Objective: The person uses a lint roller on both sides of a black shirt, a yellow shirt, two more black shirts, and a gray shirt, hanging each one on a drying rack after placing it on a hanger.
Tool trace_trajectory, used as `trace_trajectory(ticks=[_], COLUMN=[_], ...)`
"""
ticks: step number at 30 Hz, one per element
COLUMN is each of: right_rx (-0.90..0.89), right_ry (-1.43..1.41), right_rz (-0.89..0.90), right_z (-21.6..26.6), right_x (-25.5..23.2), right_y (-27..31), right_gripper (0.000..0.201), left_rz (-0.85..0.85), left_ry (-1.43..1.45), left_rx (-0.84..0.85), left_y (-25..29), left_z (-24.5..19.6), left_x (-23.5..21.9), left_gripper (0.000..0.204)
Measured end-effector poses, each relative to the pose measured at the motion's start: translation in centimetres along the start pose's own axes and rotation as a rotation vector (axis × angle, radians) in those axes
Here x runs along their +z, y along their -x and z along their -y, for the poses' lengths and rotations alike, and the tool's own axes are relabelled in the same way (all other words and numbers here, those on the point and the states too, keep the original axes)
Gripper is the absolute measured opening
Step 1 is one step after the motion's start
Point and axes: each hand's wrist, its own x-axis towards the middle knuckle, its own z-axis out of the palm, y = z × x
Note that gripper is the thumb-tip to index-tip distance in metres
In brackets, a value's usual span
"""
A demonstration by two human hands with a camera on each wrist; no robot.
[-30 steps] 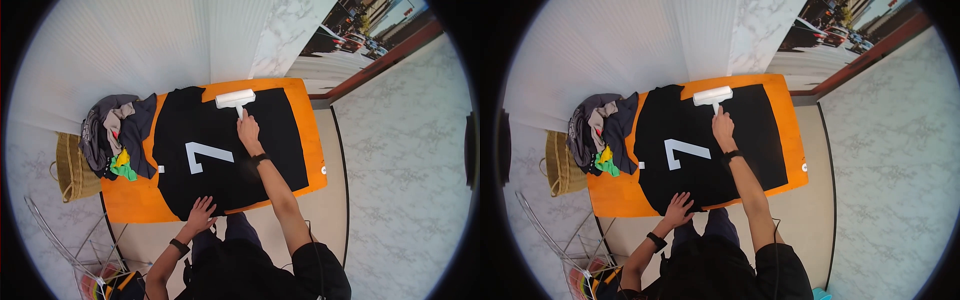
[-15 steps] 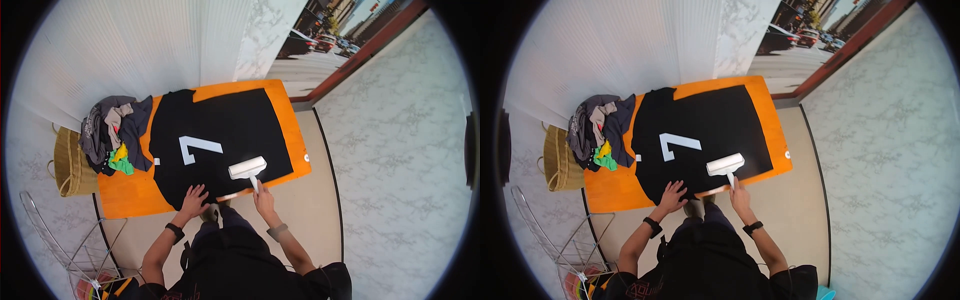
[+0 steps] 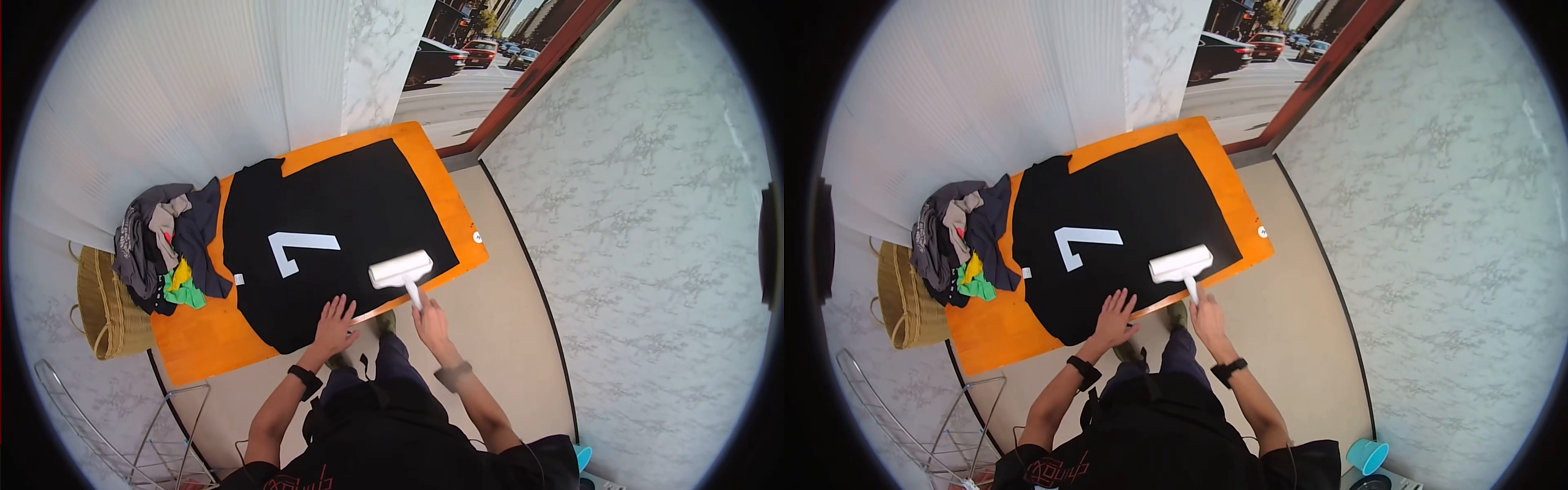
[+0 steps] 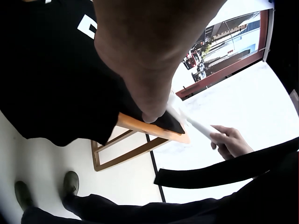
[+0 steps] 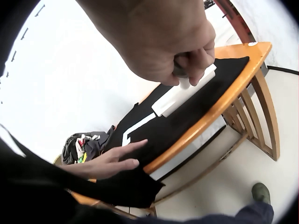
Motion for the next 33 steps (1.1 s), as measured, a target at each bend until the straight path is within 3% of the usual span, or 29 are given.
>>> trace_trajectory(ticks=[6, 15, 20, 26, 33], right_rx=[-0.042, -0.172, -0.198, -0.203, -0.155], right_ry=[0.02, -0.032, -0.002, -0.074, 0.0], right_rz=[0.007, -0.043, -0.025, -0.095, 0.064], right_z=[0.3, 3.4, 6.2, 5.2, -0.8], right_x=[2.5, 6.9, 7.8, 5.3, 2.0], right_y=[-13.0, -33.2, -40.4, -38.2, -24.0], right_gripper=[0.046, 0.048, 0.046, 0.046, 0.049], left_rz=[-0.011, 0.081, 0.101, 0.105, 0.136], left_ry=[-0.038, 0.013, 0.026, 0.035, -0.039], left_rx=[-0.022, -0.142, -0.185, -0.187, -0.101], left_y=[-1.9, -2.6, -2.8, -2.8, -2.2], left_z=[-1.5, -2.5, -2.8, -2.8, -2.0], left_x=[1.0, -0.2, -0.5, -0.7, -0.2], left_gripper=[0.061, 0.056, 0.055, 0.056, 0.063])
